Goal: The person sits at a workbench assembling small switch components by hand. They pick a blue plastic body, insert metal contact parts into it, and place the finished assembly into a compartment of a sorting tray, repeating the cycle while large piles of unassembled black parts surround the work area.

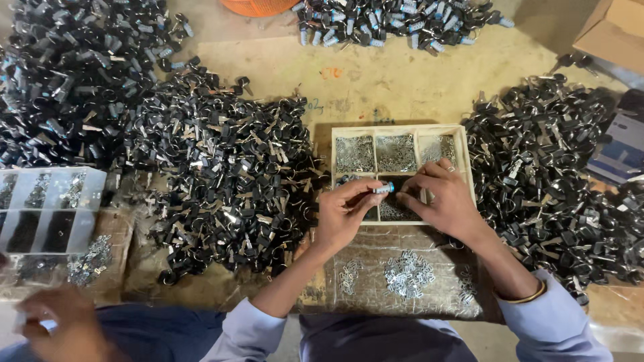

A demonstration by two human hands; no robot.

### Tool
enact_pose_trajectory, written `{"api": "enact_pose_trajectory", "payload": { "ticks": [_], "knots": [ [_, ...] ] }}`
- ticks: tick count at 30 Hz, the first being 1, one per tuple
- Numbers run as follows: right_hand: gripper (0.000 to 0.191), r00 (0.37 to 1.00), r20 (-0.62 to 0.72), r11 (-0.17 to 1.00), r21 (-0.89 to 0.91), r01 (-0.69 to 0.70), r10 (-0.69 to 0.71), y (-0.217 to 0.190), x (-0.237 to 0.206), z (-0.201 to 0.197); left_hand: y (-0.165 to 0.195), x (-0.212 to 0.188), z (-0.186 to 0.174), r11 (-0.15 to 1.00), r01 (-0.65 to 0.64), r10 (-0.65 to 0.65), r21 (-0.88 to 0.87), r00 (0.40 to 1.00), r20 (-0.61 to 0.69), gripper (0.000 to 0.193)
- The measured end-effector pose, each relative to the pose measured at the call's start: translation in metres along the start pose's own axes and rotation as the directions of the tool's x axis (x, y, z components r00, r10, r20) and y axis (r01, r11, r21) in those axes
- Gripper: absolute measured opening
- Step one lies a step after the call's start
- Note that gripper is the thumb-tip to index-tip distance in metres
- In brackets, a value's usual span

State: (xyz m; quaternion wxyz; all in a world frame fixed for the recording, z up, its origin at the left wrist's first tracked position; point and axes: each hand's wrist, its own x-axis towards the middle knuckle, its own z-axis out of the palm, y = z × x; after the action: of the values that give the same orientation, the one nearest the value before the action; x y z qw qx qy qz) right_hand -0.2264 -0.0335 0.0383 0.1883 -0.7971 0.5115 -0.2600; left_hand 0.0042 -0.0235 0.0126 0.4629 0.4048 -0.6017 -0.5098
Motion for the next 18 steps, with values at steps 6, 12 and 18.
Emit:
{"api": "enact_pose_trajectory", "payload": {
  "ticks": [6,12,18],
  "knots": [
    [0.014,0.997,-0.064,0.999,-0.003,0.034,-0.034,0.0006,-0.0007,-0.0021,-0.0029,-0.0064,0.0025,0.999,-0.019,0.018,-0.05,1.0,-0.017,0.027],
    [0.015,0.999,-0.009,0.999,-0.016,0.051,-0.051,-0.0007,0.0014,-0.0056,-0.0017,-0.0055,0.0041,1.0,-0.008,0.007,-0.027,0.999,-0.046,0.029],
    [0.015,0.993,-0.112,0.975,0.222,-0.004,0.03,-0.001,-0.0025,-0.0038,0.003,-0.0073,0.0055,0.994,0.039,-0.043,-0.104,0.999,-0.033,0.028]
  ]
}}
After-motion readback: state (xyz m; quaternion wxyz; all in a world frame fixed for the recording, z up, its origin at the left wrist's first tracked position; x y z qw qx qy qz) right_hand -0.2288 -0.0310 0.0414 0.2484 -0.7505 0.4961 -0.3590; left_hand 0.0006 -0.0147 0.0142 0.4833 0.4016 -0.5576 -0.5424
